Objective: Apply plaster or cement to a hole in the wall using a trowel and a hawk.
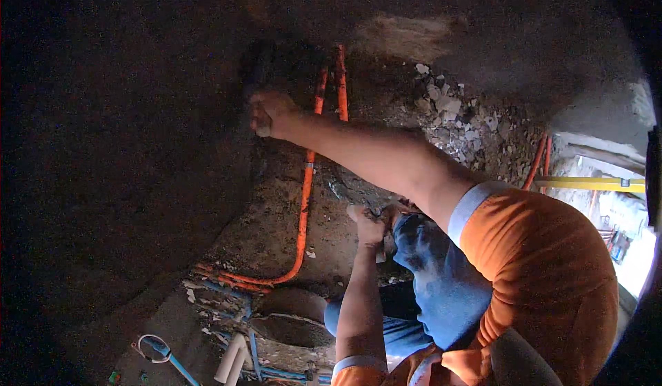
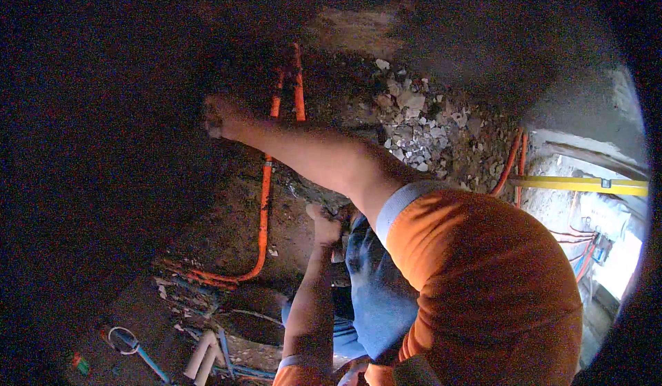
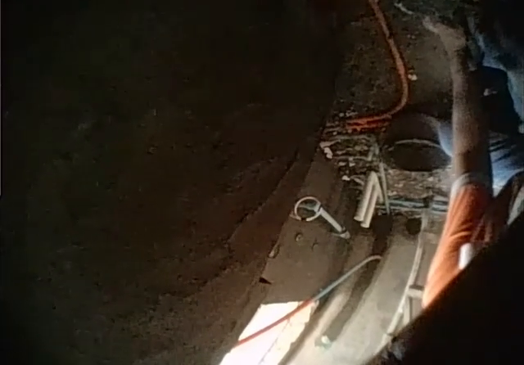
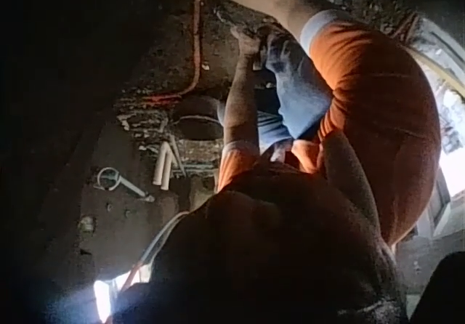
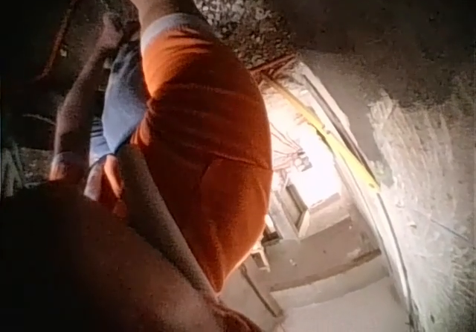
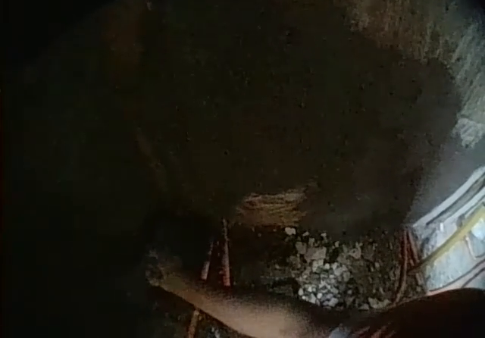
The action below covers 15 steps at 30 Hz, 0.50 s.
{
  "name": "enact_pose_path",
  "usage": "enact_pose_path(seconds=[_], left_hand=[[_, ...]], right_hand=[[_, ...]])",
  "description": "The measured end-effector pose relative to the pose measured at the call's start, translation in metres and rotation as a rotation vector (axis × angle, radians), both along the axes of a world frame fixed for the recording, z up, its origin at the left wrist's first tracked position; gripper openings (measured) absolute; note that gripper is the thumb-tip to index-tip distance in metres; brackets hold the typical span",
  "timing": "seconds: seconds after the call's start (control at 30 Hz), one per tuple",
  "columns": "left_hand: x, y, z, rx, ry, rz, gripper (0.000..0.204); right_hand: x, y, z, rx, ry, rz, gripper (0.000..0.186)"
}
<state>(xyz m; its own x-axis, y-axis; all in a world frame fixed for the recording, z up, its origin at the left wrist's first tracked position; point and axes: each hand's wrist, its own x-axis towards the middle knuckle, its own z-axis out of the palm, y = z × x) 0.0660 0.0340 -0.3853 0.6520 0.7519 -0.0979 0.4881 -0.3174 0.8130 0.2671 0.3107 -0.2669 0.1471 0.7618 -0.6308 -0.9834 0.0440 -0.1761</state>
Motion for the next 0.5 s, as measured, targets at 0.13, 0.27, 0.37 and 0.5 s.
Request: enact_pose_path(seconds=[0.13,0.27,0.37,0.5], left_hand=[[0.022,0.003,0.027,-0.294,-0.027,-0.092,0.047],[0.035,0.012,0.061,-0.417,0.17,0.048,0.05],[0.022,0.019,0.068,-0.418,0.164,0.086,0.049],[0.031,0.018,0.067,-0.734,0.071,0.062,0.047]], right_hand=[[0.029,0.016,0.016,-0.072,-0.013,-0.138,0.01],[0.03,0.013,0.041,-0.005,-0.109,-0.098,0.006],[-0.006,0.004,0.085,0.012,-0.24,-0.015,0.005],[-0.026,-0.019,0.061,0.03,-0.236,0.016,0.01]])
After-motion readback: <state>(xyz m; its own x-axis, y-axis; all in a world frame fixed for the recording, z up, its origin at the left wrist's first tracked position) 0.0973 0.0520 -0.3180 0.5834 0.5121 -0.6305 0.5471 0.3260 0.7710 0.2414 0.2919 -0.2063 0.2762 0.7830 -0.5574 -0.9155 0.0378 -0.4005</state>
